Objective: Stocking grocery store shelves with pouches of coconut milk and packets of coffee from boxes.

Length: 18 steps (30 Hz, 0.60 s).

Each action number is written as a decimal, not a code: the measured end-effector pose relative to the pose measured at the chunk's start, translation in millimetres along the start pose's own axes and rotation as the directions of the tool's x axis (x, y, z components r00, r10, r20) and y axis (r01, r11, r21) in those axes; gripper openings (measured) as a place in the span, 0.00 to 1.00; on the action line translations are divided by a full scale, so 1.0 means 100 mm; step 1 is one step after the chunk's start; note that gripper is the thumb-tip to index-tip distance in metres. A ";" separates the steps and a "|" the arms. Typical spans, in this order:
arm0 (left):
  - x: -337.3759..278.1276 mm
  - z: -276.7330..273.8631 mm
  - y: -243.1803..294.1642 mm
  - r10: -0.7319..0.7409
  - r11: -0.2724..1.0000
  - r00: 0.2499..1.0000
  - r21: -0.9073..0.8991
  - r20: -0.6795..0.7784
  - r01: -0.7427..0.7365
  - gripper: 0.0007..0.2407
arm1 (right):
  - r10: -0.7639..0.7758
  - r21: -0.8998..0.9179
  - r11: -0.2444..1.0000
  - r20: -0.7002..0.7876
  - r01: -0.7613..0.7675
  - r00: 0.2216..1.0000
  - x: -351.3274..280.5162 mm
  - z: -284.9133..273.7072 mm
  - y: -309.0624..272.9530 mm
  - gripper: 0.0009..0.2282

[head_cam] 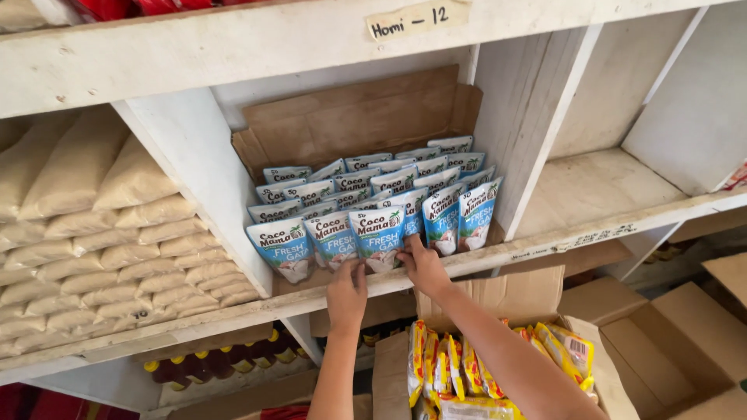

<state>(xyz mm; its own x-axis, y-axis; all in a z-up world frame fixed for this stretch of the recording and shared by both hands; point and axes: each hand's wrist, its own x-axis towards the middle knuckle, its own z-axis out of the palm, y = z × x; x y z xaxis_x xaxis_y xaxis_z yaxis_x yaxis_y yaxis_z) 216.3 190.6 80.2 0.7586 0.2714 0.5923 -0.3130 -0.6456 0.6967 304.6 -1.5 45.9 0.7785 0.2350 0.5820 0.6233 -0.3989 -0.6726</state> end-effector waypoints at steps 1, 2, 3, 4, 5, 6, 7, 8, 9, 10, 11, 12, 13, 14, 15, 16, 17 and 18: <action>-0.01 0.01 -0.02 0.016 1.000 1.000 0.011 -0.011 -0.016 0.05 | 0.051 -0.044 0.998 -0.006 -0.051 0.999 0.00 0.00 -0.04 0.11; -0.01 0.02 -0.03 0.032 0.999 0.999 0.023 -0.022 -0.031 0.05 | 0.101 -0.087 0.991 -0.013 -0.102 0.995 0.00 0.01 -0.07 0.10; -0.01 0.02 -0.03 0.031 0.999 0.999 0.024 -0.011 -0.030 0.05 | 0.112 -0.085 0.990 -0.016 -0.112 0.994 0.00 0.01 -0.12 0.10; 0.00 0.02 -0.02 0.050 0.998 0.998 0.041 -0.026 -0.049 0.05 | 0.102 -0.077 0.992 -0.036 -0.104 0.994 -0.01 0.01 -0.17 0.11; 0.01 0.02 -0.02 0.071 0.996 0.997 0.057 -0.040 -0.068 0.04 | 0.092 -0.070 0.993 -0.058 -0.096 0.994 -0.01 0.01 -0.21 0.12; -0.01 0.01 0.00 0.070 0.996 0.997 0.058 -0.028 -0.068 0.04 | 0.103 -0.068 0.992 -0.062 -0.108 0.993 -0.04 0.03 -0.24 0.12; -0.02 0.01 0.02 0.063 0.996 0.997 0.068 -0.036 -0.060 0.04 | 0.086 -0.063 0.994 -0.089 -0.092 0.992 -0.04 0.03 -0.25 0.13; -0.02 0.01 0.04 0.056 0.996 0.997 0.078 -0.044 -0.052 0.04 | 0.069 -0.058 0.995 -0.116 -0.076 0.991 -0.05 0.04 -0.28 0.14; -0.01 0.03 0.04 0.058 0.996 0.997 0.076 -0.043 -0.055 0.04 | 0.068 -0.059 0.995 -0.119 -0.076 0.991 -0.05 0.04 -0.28 0.14; -0.01 0.04 0.04 0.042 0.996 0.998 0.086 -0.050 -0.038 0.04 | 0.088 -0.100 0.990 -0.122 -0.100 0.989 -0.06 0.05 -0.29 0.15; -0.01 0.05 0.04 0.027 0.995 0.998 0.097 -0.060 -0.021 0.04 | 0.106 -0.140 0.983 -0.125 -0.123 0.987 -0.06 0.06 -0.31 0.15; -0.01 0.05 0.04 0.030 0.995 0.998 0.096 -0.061 -0.024 0.04 | 0.103 -0.140 0.983 -0.127 -0.121 0.986 -0.06 0.05 -0.35 0.15; -0.01 0.06 0.05 0.016 0.996 0.998 0.084 -0.064 -0.011 0.03 | 0.125 -0.173 0.974 -0.128 -0.146 0.984 -0.07 0.04 -0.40 0.15; -0.01 0.06 0.05 0.003 0.997 0.998 0.071 -0.068 0.002 0.03 | 0.146 -0.205 0.964 -0.129 -0.170 0.981 -0.07 0.03 -0.45 0.15; 0.00 0.05 0.06 0.007 0.998 0.998 0.068 -0.068 -0.002 0.03 | 0.144 -0.207 0.964 -0.132 -0.169 0.981 -0.08 0.03 -0.43 0.15; 0.00 0.05 0.07 0.007 0.998 0.997 0.068 -0.076 -0.002 0.03 | 0.066 -0.211 0.973 -0.142 -0.095 0.988 -0.08 0.03 -0.41 0.12; 0.00 0.05 0.08 0.009 0.998 0.997 0.065 -0.079 -0.003 0.04 | -0.008 -0.217 0.976 -0.153 -0.025 0.988 -0.11 0.02 -0.38 0.10; -0.01 0.05 0.07 0.013 0.998 0.997 0.062 -0.075 -0.008 0.04 | -0.007 -0.220 0.975 -0.159 -0.028 0.987 -0.11 0.01 -0.41 0.10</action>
